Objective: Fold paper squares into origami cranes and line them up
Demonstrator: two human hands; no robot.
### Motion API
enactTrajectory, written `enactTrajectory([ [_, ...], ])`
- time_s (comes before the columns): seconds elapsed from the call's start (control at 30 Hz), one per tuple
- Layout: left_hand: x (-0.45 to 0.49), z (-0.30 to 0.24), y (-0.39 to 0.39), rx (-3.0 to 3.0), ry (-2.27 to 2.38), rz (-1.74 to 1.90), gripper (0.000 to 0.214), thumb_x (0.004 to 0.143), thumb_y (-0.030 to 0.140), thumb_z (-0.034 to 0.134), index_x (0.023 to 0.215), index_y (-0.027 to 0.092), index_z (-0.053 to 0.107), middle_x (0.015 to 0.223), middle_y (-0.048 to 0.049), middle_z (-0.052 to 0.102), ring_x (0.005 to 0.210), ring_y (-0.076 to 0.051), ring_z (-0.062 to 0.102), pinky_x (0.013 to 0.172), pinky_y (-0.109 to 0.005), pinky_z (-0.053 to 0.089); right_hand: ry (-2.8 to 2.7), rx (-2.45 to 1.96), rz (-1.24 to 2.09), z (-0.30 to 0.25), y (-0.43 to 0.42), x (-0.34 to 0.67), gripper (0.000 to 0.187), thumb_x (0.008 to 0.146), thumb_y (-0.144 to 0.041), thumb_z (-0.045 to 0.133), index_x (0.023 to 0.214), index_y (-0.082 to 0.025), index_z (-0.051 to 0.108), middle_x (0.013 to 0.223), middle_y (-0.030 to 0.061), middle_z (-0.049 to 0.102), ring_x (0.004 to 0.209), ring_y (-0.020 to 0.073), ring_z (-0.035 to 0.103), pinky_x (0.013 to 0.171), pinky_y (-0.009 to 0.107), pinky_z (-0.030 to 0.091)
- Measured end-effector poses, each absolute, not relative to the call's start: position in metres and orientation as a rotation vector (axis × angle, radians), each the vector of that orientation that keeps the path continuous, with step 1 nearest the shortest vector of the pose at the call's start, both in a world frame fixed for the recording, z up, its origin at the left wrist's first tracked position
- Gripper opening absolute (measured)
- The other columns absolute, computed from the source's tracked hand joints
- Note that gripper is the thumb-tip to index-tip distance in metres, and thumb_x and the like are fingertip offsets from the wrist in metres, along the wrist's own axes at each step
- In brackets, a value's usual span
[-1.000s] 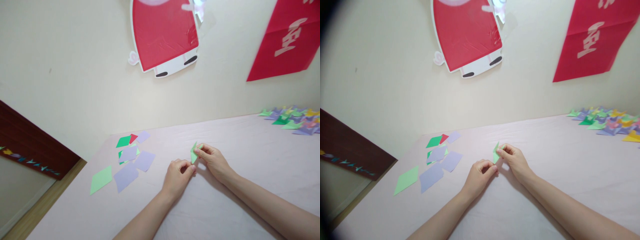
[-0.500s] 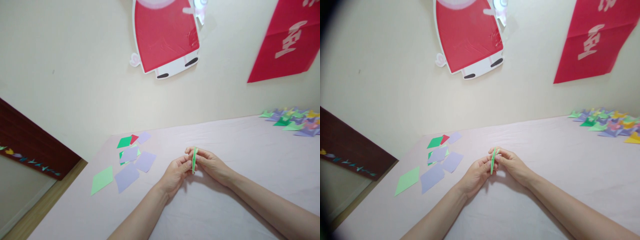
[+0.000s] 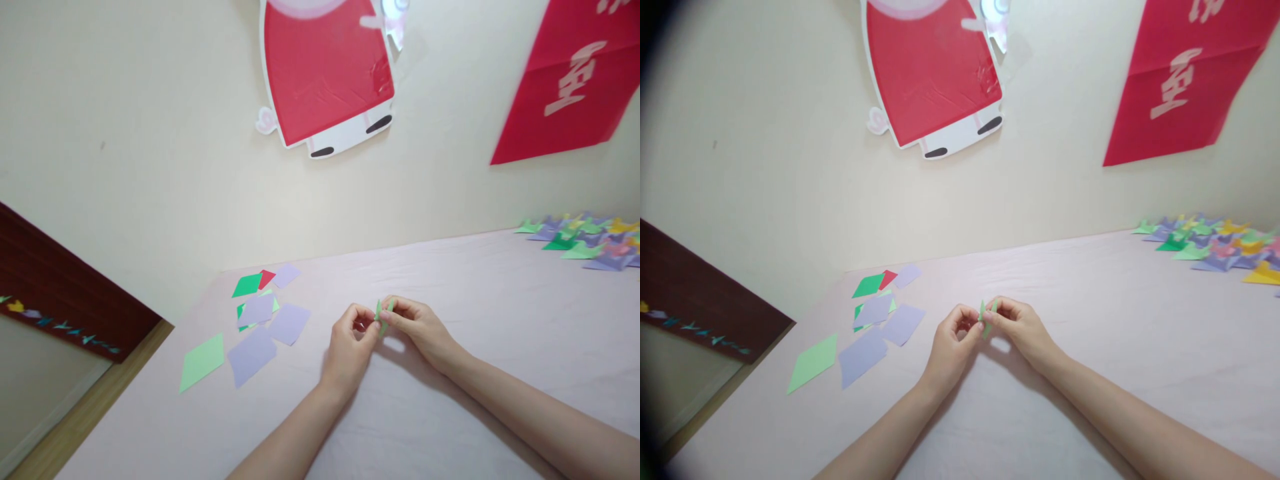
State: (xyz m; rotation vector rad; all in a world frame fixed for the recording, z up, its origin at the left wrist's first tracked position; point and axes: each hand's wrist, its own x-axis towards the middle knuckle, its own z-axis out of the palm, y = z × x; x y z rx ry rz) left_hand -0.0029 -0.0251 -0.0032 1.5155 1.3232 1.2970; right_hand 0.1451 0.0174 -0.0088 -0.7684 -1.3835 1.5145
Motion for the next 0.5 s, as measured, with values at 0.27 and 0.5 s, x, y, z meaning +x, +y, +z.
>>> enactTrajectory([
  [0.27,-0.0017,-0.0054,-0.0245,1.591,1.356,1.283,0.008,0.085,0.027,0.061,0.085,0.019,0.058,0.082,0.0002,0.061,0.078,-0.015,0.054,0.074,-0.026,0.041,-1.394,-0.810,1.473,-0.0072,0.0185,0.1444,0.028,0.071,-0.042,0.075,0.065,-0.018,0.060,0.072,-0.0002,0.060,0.073,0.0163,0.054,0.071,0.029,0.043],
  [0.5,-0.0047,0.0029,-0.0280,1.690,1.393,1.401,0.003,0.086,0.019,0.059,0.088,0.020,0.058,0.087,0.0003,0.060,0.083,-0.015,0.055,0.078,-0.026,0.041,-1.406,-0.875,1.445,-0.0112,0.0187,0.1428,0.030,0.069,-0.045,0.076,0.074,-0.018,0.062,0.066,-0.0030,0.056,0.064,0.0135,0.050,0.062,0.026,0.041],
])
